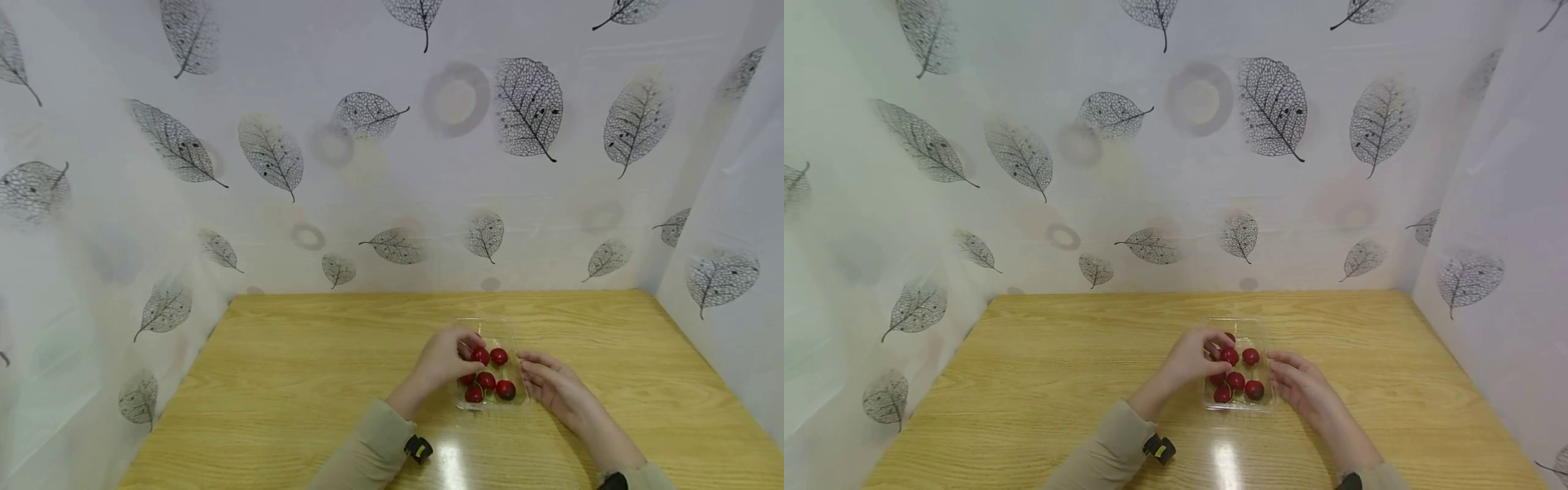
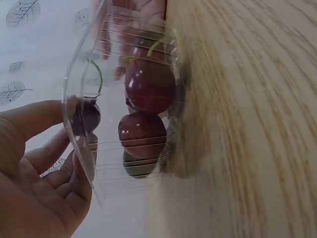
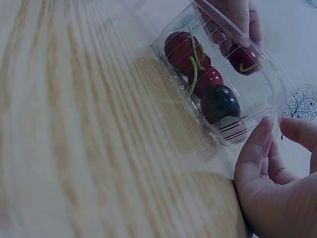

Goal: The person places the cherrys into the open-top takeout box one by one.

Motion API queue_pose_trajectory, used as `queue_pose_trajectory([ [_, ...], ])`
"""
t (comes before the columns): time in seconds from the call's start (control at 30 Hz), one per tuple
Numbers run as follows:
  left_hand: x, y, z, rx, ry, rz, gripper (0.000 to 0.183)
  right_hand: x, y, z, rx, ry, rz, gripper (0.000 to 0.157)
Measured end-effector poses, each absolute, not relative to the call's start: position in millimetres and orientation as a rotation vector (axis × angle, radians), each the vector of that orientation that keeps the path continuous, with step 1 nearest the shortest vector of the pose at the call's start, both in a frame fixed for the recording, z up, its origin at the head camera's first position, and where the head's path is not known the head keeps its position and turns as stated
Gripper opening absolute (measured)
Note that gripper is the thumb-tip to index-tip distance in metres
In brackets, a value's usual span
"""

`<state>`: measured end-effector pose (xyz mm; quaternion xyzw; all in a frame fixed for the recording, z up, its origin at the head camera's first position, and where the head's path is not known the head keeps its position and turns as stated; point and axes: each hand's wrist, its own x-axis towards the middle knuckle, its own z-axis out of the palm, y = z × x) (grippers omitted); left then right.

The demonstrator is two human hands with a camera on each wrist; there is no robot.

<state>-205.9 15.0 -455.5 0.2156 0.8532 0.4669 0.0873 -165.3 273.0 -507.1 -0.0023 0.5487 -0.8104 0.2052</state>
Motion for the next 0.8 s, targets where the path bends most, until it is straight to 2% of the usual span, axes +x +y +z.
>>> queue_pose_trajectory([
  [0.8,-197.7,20.7,-458.9,0.71,2.789,1.051,0.029,-166.2,274.2,-508.0,-0.026,1.524,-2.245,0.032],
])
